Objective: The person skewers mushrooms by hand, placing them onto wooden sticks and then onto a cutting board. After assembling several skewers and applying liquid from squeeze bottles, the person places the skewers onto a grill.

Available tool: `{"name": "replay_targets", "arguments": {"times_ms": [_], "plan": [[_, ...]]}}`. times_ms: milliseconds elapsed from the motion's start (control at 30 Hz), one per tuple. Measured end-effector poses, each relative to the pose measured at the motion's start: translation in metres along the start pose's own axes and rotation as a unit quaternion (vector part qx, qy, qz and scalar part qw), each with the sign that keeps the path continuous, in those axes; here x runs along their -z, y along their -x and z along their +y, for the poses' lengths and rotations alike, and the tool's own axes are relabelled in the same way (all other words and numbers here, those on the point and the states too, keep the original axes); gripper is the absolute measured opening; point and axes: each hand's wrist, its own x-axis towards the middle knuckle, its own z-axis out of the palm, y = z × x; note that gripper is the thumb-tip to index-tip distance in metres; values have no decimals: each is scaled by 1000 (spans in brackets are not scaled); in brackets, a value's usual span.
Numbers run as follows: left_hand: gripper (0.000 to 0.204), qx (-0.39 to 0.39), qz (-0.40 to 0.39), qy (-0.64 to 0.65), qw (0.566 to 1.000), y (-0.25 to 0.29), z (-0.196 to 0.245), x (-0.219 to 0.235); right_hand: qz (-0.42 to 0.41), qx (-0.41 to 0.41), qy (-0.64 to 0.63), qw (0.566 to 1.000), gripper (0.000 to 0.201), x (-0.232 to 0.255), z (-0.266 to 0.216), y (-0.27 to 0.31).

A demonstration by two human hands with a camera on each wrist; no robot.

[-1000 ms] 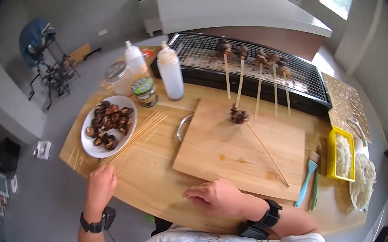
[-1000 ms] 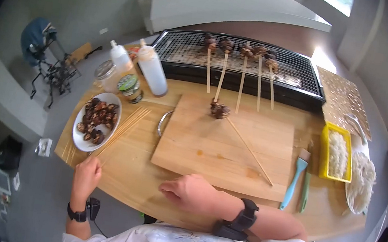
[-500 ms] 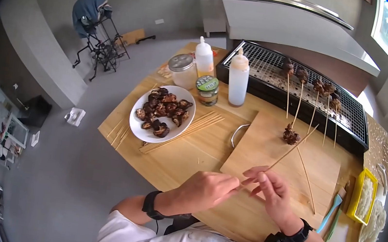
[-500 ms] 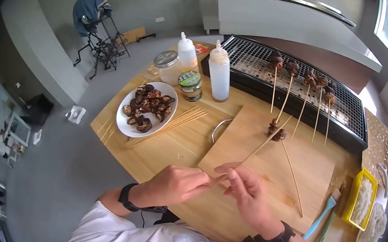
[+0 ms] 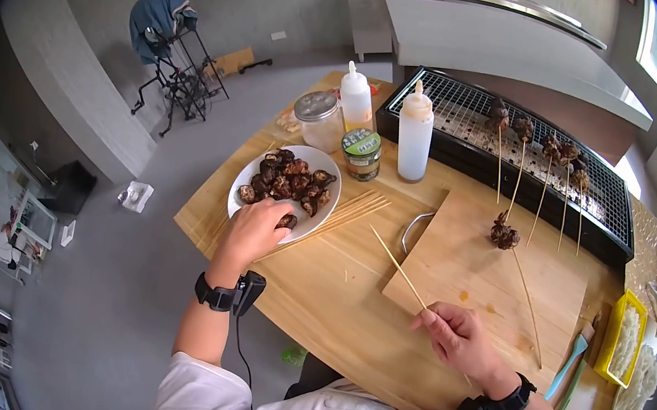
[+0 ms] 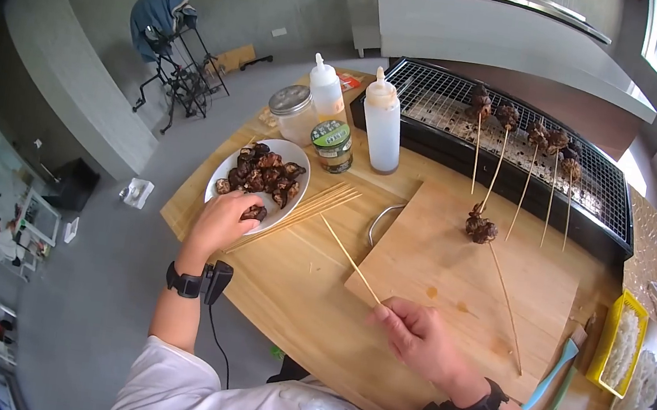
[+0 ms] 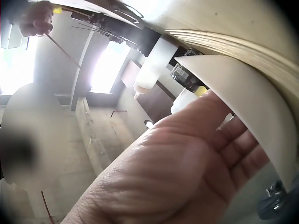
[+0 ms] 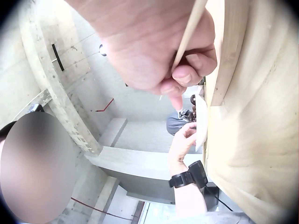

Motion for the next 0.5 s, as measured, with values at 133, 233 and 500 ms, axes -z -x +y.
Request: {"name": "replay_targets", "arguments": {"times_ms": [133,233,500], "plan": [[29,52,44,37,997,-4,-1,2,3,3,4,1000,28,4,5,-2],[28,101,74,266,956,-4,10,13,7,14,-2,1000,28,5,8,-4],[42,-99,-118,753,640,-35,66,3,9,64,-15,998,25,13,0,3]]}}
